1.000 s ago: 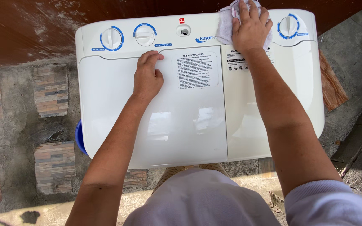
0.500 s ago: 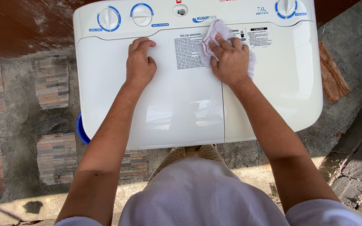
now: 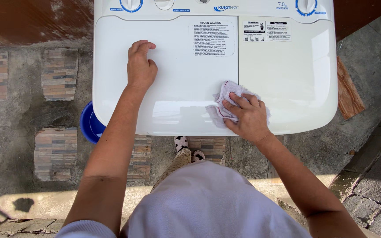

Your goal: The person cleans the interior and exterior of a washing machine by removing and wiping a filter component and using a cloth to wipe the internal drum and external lid surfaces.

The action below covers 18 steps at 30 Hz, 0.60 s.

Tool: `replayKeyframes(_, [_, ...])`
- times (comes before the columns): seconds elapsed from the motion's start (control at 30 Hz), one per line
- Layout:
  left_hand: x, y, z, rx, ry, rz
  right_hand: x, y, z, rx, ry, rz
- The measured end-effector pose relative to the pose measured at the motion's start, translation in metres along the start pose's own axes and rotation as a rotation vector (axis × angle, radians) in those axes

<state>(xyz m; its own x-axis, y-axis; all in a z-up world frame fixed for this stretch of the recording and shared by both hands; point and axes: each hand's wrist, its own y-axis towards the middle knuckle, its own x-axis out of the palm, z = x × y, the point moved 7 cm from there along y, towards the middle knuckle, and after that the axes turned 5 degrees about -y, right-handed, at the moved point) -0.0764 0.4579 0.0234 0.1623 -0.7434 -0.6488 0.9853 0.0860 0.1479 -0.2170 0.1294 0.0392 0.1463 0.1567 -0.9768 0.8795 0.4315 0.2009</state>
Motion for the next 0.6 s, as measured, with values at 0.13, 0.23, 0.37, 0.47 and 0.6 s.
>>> replayKeyframes(0.13, [-0.029,-0.028,-0.026,-0.033,0.036,0.081,-0.002,0.005,0.010,-0.043,-0.086,-0.113])
replayKeyframes(0.23, [-0.046,-0.045,-0.049,-0.069,0.142,0.138,0.007,0.036,0.009,-0.044,-0.137,0.014])
replayKeyframes(0.37, [-0.068,-0.059,-0.082,-0.125,0.255,0.189,0.043,0.097,-0.012,0.097,-0.003,0.007])
replayKeyframes(0.47, [-0.082,-0.060,-0.111,-0.210,0.282,0.186,0.066,0.159,-0.059,0.107,0.013,0.006])
replayKeyframes(0.6, [-0.109,-0.055,-0.150,-0.310,0.201,0.126,0.084,0.214,-0.150,0.082,0.055,-0.069])
